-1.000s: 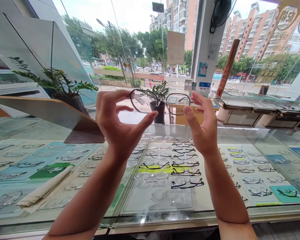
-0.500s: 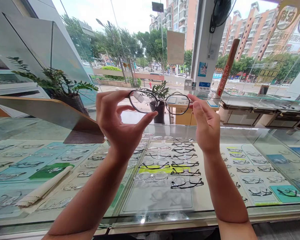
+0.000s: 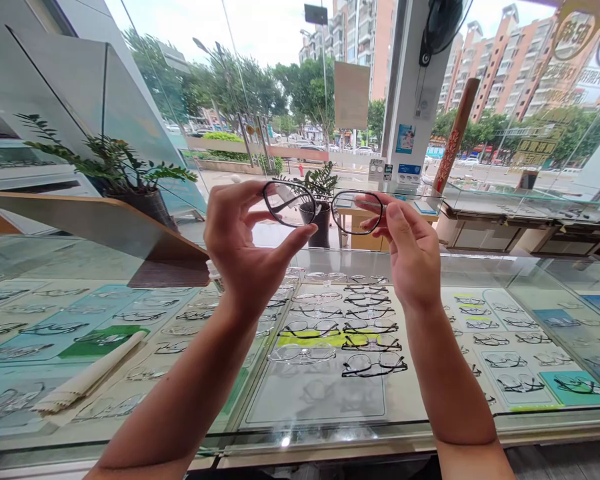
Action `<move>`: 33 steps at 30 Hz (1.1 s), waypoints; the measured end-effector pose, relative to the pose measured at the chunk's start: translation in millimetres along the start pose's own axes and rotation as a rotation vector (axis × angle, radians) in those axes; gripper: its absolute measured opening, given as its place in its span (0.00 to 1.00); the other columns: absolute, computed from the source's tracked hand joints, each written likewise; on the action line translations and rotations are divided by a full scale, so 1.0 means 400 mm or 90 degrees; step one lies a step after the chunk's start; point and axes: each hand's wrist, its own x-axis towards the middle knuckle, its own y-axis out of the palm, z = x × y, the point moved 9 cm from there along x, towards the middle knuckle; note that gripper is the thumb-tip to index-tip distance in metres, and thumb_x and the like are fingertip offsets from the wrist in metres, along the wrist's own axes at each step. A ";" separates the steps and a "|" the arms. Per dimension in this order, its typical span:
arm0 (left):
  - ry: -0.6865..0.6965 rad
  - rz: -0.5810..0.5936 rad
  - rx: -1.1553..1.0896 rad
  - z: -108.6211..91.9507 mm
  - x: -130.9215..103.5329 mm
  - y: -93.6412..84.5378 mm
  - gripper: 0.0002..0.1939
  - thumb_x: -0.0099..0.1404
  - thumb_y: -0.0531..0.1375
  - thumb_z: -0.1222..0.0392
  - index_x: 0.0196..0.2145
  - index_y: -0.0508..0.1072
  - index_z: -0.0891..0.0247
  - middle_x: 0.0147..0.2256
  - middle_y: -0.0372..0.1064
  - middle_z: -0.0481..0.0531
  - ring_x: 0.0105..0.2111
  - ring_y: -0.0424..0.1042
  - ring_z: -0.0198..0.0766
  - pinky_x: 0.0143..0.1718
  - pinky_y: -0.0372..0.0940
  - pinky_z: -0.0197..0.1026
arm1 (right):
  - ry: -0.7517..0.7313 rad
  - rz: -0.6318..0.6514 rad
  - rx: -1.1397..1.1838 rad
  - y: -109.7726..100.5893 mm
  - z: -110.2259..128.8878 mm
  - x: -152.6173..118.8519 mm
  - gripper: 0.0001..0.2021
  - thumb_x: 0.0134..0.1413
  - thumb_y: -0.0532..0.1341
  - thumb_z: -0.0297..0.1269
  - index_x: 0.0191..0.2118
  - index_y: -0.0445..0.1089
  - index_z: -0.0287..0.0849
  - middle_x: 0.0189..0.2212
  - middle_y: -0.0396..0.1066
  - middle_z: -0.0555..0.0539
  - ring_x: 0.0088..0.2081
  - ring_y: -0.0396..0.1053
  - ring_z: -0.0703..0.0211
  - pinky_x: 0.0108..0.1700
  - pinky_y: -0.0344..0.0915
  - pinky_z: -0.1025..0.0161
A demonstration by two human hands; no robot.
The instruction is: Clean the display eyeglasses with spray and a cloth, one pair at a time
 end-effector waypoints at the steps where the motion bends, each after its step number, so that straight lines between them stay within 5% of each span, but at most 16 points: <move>1: 0.003 0.003 -0.006 0.002 -0.001 0.002 0.32 0.55 0.77 0.47 0.53 0.73 0.52 0.47 0.70 0.52 0.50 0.72 0.45 0.40 0.74 0.42 | 0.001 0.006 0.007 0.003 0.000 -0.001 0.21 0.71 0.56 0.55 0.56 0.77 0.51 0.51 0.81 0.45 0.39 0.80 0.56 0.39 0.77 0.54; 15: 0.027 -0.014 -0.116 0.004 -0.010 0.011 0.31 0.58 0.75 0.47 0.56 0.72 0.51 0.46 0.73 0.51 0.46 0.77 0.41 0.45 0.77 0.42 | 0.106 -0.073 0.123 -0.001 -0.016 -0.004 0.10 0.63 0.65 0.50 0.41 0.71 0.51 0.39 0.83 0.50 0.42 0.79 0.56 0.41 0.72 0.57; 33: 0.015 -0.096 -0.187 -0.007 -0.021 -0.013 0.34 0.55 0.77 0.47 0.56 0.71 0.52 0.50 0.73 0.52 0.44 0.80 0.42 0.46 0.78 0.45 | 0.140 -0.047 0.113 0.023 -0.009 -0.010 0.10 0.62 0.63 0.48 0.41 0.67 0.50 0.37 0.79 0.48 0.46 0.79 0.51 0.47 0.73 0.52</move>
